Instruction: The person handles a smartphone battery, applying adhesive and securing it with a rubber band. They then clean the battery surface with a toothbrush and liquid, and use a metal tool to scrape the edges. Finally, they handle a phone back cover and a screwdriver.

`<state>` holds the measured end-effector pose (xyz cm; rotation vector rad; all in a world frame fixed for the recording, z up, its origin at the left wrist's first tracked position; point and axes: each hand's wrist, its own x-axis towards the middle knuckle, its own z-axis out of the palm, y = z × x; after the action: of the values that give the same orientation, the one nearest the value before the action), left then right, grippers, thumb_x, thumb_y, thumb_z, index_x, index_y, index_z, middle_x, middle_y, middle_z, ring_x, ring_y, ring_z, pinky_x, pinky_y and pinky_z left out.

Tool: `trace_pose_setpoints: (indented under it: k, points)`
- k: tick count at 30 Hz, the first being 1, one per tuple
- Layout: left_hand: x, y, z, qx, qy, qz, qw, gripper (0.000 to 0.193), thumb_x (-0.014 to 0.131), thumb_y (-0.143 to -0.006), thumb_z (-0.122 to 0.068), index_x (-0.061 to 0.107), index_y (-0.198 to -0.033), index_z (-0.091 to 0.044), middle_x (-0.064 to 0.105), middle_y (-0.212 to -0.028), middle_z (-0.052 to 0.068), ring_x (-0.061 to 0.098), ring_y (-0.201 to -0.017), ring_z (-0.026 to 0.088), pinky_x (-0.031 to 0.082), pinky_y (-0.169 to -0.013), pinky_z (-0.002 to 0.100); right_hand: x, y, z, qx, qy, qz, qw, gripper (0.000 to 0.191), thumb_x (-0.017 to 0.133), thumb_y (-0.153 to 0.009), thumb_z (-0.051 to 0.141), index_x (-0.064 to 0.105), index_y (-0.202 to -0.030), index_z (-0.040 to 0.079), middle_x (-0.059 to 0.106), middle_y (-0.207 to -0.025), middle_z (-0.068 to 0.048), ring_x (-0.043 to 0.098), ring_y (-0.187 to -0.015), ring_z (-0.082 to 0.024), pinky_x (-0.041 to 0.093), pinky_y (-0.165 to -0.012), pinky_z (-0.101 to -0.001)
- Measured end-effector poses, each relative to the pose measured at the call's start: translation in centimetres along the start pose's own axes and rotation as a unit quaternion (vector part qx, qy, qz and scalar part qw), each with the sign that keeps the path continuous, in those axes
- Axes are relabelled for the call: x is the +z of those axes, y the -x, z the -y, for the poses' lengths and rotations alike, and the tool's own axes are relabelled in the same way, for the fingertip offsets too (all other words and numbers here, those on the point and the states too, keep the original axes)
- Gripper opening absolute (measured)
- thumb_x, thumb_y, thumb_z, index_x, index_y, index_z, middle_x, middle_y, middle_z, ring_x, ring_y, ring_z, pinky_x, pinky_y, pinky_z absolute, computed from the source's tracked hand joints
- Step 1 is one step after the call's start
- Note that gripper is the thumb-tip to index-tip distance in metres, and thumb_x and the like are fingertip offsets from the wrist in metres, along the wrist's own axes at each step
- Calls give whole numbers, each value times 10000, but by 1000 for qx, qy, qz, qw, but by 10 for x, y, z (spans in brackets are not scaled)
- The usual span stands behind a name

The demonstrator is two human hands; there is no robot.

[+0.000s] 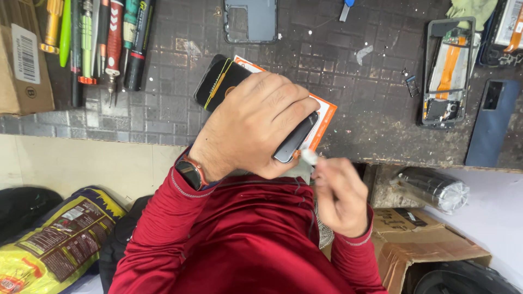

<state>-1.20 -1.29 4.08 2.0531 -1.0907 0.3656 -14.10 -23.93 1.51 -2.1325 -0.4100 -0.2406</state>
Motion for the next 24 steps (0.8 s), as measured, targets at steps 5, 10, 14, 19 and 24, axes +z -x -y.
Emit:
trace_pose_setpoints:
  k: [5,10,14,19,24]
  points:
    - [2,0,-4,-6,6,-7,1000,573,790,-763,-295,621,-1227,-5,628,-1198,119,604,-1121,323,490,-981,441,11,-3,-7,-40,136,-61,988,518,565,-945,-173,524,-1422,24,622,-1058,-188,642,-870,-257,540,-740,-322]
    - [0,1,-1,-11,-8,-13,1000,581,783,-742,-280,624,-1225,0,634,-1189,127,609,-1110,328,494,-977,443,9,2,-3,11,20,-15,1000,549,551,-918,-187,550,-1411,54,637,-1037,-158,653,-854,-221,555,-760,-334]
    - [-1,1,-3,-7,16,-26,1000,576,785,-781,-275,614,-1260,-3,629,-1232,129,607,-1143,332,496,-1032,442,9,-1,-4,21,12,-67,997,557,552,-955,-194,517,-1465,30,622,-1038,-141,619,-827,-199,537,-719,-288]
    - [0,-1,-1,-20,2,-25,999,562,796,-773,-286,630,-1230,-4,636,-1180,131,616,-1099,331,500,-986,445,14,-2,-5,-22,69,-9,997,553,572,-917,-186,539,-1422,37,633,-1033,-178,642,-846,-212,533,-721,-305]
    - [-1,2,-3,-13,11,-28,999,564,794,-785,-294,619,-1230,6,637,-1187,141,615,-1100,333,505,-994,445,10,1,0,26,-38,-36,998,552,552,-974,-187,514,-1471,52,621,-1044,-140,616,-846,-200,538,-739,-291]
